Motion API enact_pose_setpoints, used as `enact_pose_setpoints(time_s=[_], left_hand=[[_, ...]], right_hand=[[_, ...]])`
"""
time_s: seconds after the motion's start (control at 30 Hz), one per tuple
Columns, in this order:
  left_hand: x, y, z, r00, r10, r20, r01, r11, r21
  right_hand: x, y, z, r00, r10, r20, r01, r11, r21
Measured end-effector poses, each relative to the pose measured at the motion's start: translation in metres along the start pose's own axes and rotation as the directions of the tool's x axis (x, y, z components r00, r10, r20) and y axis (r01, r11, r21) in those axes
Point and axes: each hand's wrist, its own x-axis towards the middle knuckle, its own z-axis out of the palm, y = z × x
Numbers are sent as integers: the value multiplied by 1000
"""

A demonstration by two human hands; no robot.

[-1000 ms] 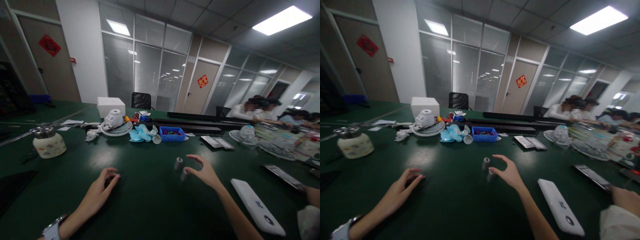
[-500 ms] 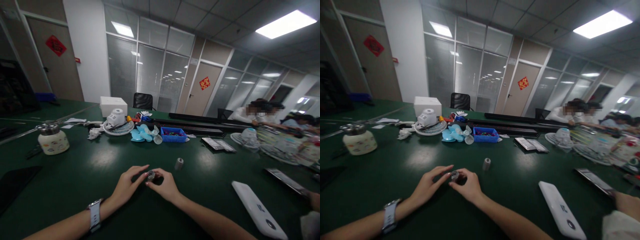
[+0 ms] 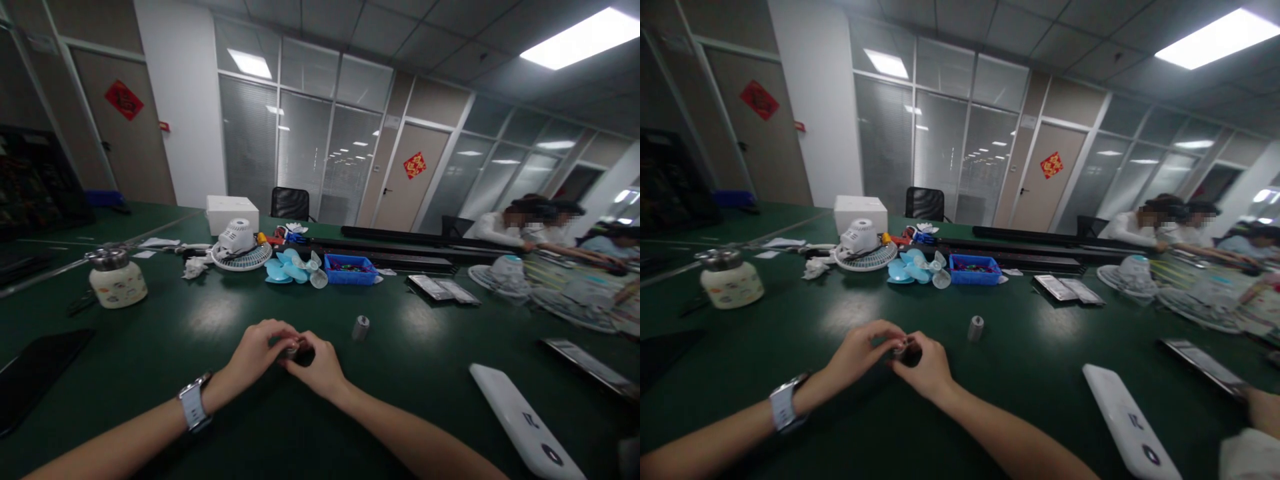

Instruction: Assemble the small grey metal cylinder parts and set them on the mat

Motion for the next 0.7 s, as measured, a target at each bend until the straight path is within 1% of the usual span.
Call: enact_pose_setpoints(time_s=[0.07, 0.13, 0.2, 0.27, 0.33, 0.37, 0.43, 0.5, 0.53, 0.6, 0.7], left_hand=[[-1, -3, 3, 998, 12, -57, -14, 999, -37], [-3, -7, 1, 993, 4, -121, -18, 993, -113], [-5, -13, -7, 981, -31, -190, -2, 985, -174], [-9, -24, -18, 969, -80, -236, 38, 984, -176], [-15, -39, -26, 970, -130, -208, 105, 986, -126], [-19, -47, -29, 974, -156, -166, 140, 985, -104], [-26, -60, -30, 982, -184, -38, 181, 980, -86], [-31, -67, -28, 981, -183, 58, 188, 979, -82], [-32, -68, -27, 981, -176, 83, 183, 980, -77], [-32, -68, -26, 982, -166, 93, 171, 984, -55], [-31, -68, -26, 980, -169, 101, 173, 984, -32]], right_hand=[[0, 1, 1, 1000, -9, -6, 9, 1000, -4], [0, 3, 1, 1000, -9, -11, 9, 1000, -12], [-1, 5, 1, 1000, 3, -10, -3, 1000, -10], [-2, 6, 1, 1000, 13, -5, -13, 1000, -5], [-2, 7, 1, 1000, 17, -2, -17, 1000, -13], [-2, 7, 1, 1000, 20, -2, -20, 1000, -24], [-1, 6, 2, 1000, 27, -8, -27, 998, -47], [-1, 5, 3, 1000, 27, -13, -28, 997, -67], [-1, 6, 2, 1000, 24, -17, -26, 997, -78], [-4, 7, -2, 999, 26, -27, -29, 994, -105], [-15, 15, -20, 997, 56, -50, -63, 987, -145]])
